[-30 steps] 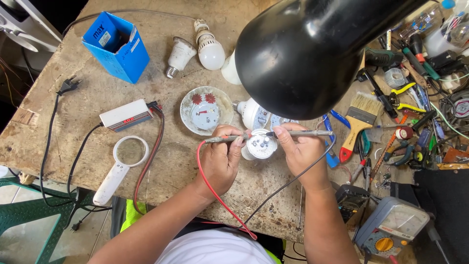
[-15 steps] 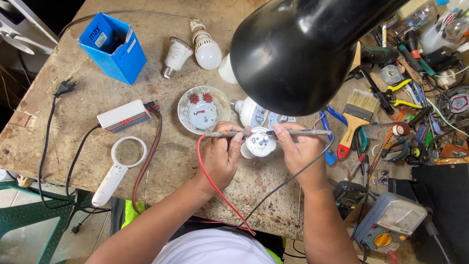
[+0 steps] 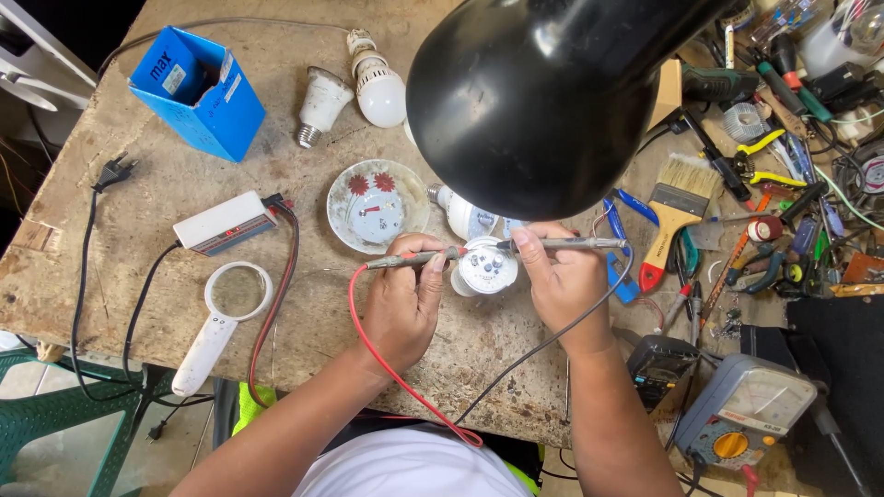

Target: Testing and marking individual LED chips on a circuit board using a multimeter and a marker.

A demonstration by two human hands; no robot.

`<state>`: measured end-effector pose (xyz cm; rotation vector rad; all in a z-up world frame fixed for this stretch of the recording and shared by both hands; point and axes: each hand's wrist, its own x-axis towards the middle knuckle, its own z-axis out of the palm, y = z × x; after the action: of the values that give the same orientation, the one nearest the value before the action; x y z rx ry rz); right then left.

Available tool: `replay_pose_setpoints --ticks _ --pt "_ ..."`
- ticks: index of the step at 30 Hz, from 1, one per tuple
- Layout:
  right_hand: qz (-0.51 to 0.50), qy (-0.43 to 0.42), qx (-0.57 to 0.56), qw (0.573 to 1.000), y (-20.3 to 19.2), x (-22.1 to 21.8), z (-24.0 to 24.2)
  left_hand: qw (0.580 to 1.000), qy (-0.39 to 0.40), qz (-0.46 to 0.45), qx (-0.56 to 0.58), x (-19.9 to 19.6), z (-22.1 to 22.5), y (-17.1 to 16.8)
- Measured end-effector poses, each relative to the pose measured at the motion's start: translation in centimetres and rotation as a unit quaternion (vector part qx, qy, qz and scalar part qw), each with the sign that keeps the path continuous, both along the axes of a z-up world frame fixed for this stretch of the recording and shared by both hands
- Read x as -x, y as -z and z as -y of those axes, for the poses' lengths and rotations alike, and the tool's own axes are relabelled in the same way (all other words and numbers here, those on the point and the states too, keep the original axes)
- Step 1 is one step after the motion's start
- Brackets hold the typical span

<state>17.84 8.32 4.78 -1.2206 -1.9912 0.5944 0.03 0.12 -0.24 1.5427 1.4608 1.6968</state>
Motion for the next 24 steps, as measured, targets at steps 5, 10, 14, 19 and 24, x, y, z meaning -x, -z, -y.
replay_pose_setpoints --ticks 5,10,14,19,24 --pt "-0.014 0.002 0.008 1.000 0.2 0.1 -0.1 1.000 0.007 0.011 -0.005 0.1 0.0 -0.3" --pt "-0.013 0.000 0.009 1.000 0.4 -0.2 -0.3 1.000 0.009 0.003 -0.006 0.3 -0.1 -0.3" --pt "-0.014 -0.013 0.000 1.000 -0.3 0.1 -0.2 1.000 0.004 -0.013 -0.015 0.4 -0.2 -0.2" --pt "-0.007 -0.018 -0.009 1.000 0.0 -0.1 -0.3 1.000 0.003 -0.016 -0.025 0.2 -0.3 -0.3" --pt "-0.013 -0.024 -0.017 0.999 0.0 0.0 -0.3 1.000 -0.004 -0.025 -0.019 0.2 -0.3 -0.3"
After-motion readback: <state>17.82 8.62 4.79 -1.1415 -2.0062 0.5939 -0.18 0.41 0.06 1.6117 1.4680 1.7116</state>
